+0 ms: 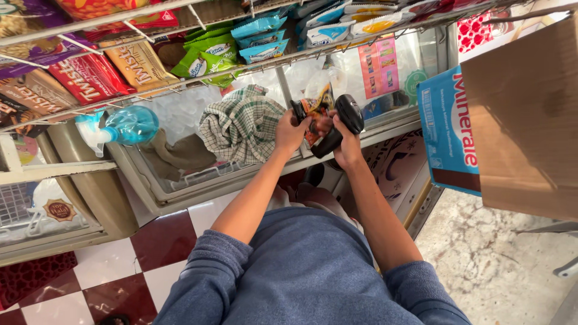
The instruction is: The person removes snack bags from a cardboard box, scans their barcodes with a handheld barcode scanner, and places them onto the shelves.
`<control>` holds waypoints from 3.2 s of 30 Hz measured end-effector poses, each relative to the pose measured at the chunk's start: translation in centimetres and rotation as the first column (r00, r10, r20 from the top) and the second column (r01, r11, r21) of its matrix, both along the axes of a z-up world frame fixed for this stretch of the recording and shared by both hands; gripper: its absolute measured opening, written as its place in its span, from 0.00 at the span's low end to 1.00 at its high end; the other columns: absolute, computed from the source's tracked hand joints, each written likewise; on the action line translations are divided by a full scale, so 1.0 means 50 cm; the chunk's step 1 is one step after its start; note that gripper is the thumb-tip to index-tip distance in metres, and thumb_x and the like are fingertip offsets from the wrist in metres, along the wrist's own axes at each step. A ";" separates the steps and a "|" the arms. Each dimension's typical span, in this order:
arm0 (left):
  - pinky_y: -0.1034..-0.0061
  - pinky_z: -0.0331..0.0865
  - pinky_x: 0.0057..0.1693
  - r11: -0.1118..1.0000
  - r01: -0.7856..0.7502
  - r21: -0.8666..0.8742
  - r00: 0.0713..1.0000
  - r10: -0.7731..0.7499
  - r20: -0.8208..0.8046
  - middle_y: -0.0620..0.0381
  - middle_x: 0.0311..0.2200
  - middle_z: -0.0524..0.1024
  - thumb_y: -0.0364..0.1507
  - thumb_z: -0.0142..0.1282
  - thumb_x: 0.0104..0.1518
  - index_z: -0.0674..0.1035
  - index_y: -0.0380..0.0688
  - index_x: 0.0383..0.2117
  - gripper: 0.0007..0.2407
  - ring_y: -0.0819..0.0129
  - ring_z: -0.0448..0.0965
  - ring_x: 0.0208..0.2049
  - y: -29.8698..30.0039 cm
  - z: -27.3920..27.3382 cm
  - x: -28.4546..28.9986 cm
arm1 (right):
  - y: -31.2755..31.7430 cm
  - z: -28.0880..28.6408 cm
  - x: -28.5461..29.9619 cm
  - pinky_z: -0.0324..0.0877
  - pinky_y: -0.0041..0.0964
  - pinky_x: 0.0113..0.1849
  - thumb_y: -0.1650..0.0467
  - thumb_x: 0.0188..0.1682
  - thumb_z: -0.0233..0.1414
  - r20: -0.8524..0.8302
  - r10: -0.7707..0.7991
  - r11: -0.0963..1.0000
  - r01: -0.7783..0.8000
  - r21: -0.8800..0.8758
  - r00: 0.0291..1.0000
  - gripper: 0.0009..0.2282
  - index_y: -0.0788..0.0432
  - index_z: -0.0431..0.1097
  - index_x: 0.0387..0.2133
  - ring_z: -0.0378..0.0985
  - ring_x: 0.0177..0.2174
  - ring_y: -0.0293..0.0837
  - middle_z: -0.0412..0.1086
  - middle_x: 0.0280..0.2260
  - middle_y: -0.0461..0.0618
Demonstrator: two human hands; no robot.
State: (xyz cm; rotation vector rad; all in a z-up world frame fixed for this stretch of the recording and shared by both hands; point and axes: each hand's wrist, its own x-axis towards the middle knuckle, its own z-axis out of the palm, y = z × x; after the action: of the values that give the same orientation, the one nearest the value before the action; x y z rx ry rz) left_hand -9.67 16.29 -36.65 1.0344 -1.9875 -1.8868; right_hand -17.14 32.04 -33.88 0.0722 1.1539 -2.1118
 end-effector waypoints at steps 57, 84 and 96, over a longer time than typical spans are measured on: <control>0.75 0.80 0.44 0.910 0.398 -0.114 0.862 -0.413 -0.293 0.52 0.45 0.81 0.30 0.61 0.62 0.71 0.45 0.56 0.18 0.69 0.86 0.40 -0.030 0.319 0.244 | 0.007 0.225 0.077 0.67 0.30 0.29 0.78 0.46 0.64 -0.397 0.026 0.917 0.136 0.375 0.917 0.12 0.61 0.70 0.40 0.72 0.26 0.35 0.71 0.29 0.44; 0.82 0.74 0.35 0.945 -0.067 0.320 0.918 0.184 -0.352 0.54 0.34 0.76 0.30 0.57 0.66 0.69 0.41 0.44 0.09 0.77 0.78 0.32 0.003 0.223 0.184 | -0.002 0.193 0.184 0.74 0.34 0.39 0.78 0.50 0.60 -0.350 0.120 0.969 -0.033 0.244 0.929 0.07 0.63 0.70 0.38 0.77 0.34 0.39 0.72 0.34 0.47; 0.83 0.67 0.37 0.968 0.080 0.238 0.886 0.040 -0.462 0.57 0.54 0.73 0.29 0.56 0.68 0.72 0.42 0.61 0.17 0.77 0.70 0.32 0.073 0.249 0.160 | -0.009 0.201 0.188 0.74 0.37 0.42 0.78 0.50 0.58 -0.300 0.022 0.994 0.010 0.106 0.954 0.09 0.62 0.70 0.43 0.77 0.40 0.40 0.72 0.39 0.47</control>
State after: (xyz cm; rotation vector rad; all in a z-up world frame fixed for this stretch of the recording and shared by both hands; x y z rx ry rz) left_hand -1.69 19.93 -24.20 0.5316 -1.5196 -2.1849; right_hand -7.72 31.60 -23.84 -0.2122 1.4422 -2.1041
